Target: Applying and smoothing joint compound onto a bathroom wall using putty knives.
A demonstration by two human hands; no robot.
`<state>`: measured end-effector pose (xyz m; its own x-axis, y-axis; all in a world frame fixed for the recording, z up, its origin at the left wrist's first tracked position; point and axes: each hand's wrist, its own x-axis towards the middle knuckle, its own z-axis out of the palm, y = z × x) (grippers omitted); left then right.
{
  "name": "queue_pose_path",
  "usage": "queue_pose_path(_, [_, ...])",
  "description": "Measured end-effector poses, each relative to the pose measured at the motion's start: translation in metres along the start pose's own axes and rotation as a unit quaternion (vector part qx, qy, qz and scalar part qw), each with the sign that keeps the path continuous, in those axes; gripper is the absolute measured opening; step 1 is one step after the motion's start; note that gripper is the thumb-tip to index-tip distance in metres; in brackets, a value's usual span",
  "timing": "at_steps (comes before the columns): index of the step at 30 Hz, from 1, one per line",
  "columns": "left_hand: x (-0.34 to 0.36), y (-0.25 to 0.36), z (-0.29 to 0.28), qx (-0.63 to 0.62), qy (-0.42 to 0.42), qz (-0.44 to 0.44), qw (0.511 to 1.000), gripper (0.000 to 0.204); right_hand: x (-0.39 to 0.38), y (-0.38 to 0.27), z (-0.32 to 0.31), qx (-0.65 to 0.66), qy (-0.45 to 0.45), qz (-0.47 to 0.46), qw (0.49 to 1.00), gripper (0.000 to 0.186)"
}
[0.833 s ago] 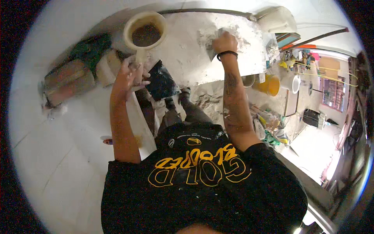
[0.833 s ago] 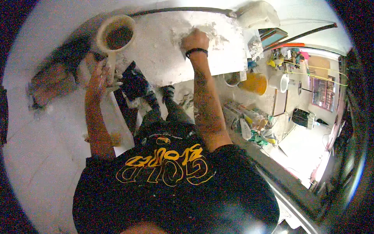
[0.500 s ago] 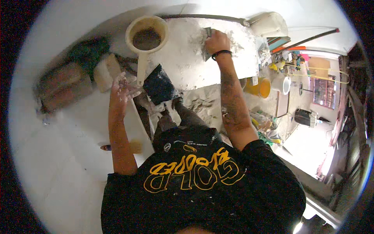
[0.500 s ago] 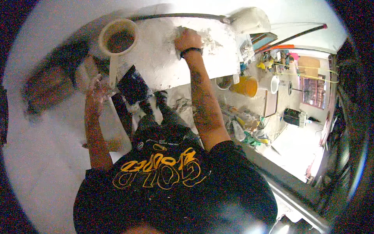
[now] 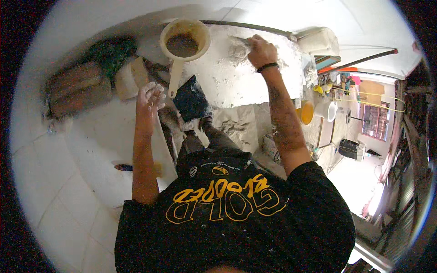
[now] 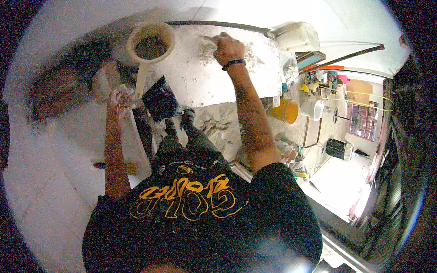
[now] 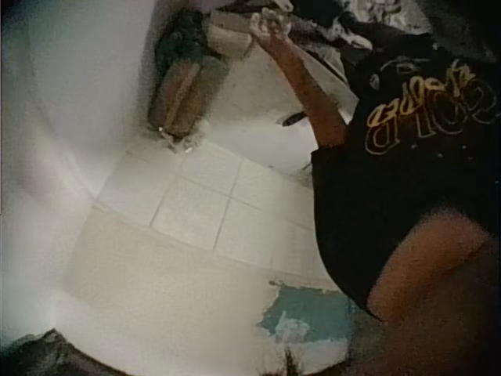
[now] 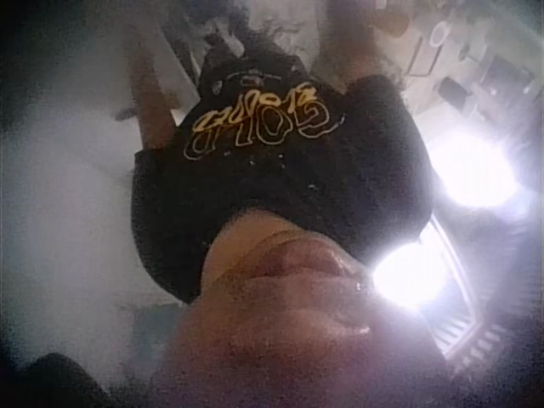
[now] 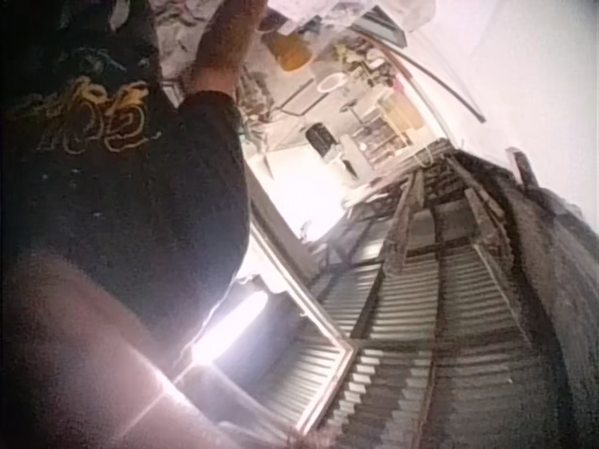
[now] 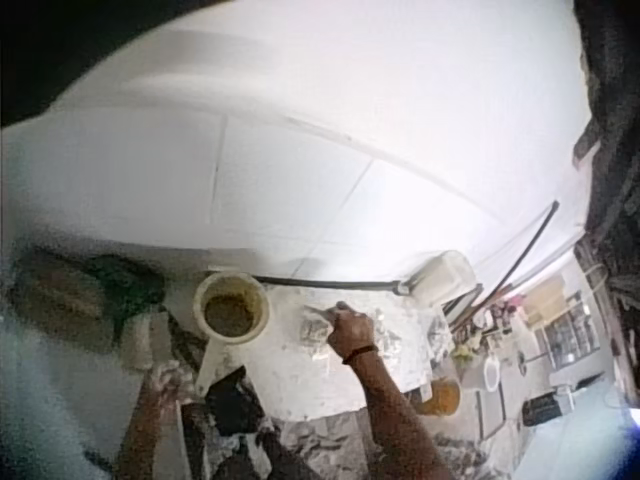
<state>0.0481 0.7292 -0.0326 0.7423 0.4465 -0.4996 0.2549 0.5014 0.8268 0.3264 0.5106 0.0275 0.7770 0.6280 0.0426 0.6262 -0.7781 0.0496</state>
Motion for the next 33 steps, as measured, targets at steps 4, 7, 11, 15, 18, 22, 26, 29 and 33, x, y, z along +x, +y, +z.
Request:
queue_pose_path(4, [0.012, 0.005, -0.001, 0.019, -0.034, 0.058, 0.998, 0.057, -0.016, 0.016, 0.003, 0.047, 0.098, -0.026, 0.994, 0.034])
queue_pose_path(7, [0.024, 0.0, -0.001, 0.012, -0.036, 0.072, 0.997, 0.061, -0.048, 0.0, 0.021, -0.01, 0.016, -0.027, 0.999, 0.025])
queue_pose_path(11, [0.024, -0.016, 0.007, -0.043, 0.002, 0.14, 0.989, 0.058, -0.059, 0.0, 0.01, -0.001, 0.051, -0.065, 0.997, 0.028])
queue_pose_path(15, [0.003, -0.012, 0.028, 0.043, 0.081, 0.054, 0.994, 0.057, -0.039, 0.024, 0.013, 0.002, 0.073, -0.052, 0.996, 0.03])
queue_pose_path(18, [0.002, -0.026, 0.024, 0.047, 0.049, 0.103, 0.992, 0.055, -0.045, 0.009, 0.021, -0.068, 0.017, -0.096, 0.993, 0.027])
queue_pose_path(22, [0.004, 0.003, 0.039, 0.083, 0.022, 0.09, 0.992, 0.059, -0.032, 0.021, 0.003, -0.054, -0.026, -0.107, 0.992, 0.016])
queue_pose_path(26, [0.014, 0.011, 0.039, 0.102, -0.043, 0.135, 0.985, 0.058, -0.015, 0.015, 0.003, -0.021, 0.059, -0.095, 0.993, 0.028])
queue_pose_path(29, [0.024, 0.019, 0.042, 0.278, -0.051, 0.167, 0.945, 0.05, -0.028, 0.014, 0.022, -0.037, 0.07, -0.111, 0.991, 0.03])
queue_pose_path(33, [0.024, 0.022, 0.043, 0.296, -0.057, 0.103, 0.948, 0.046, -0.043, 0.033, 0.027, -0.025, 0.025, -0.169, 0.985, 0.025])
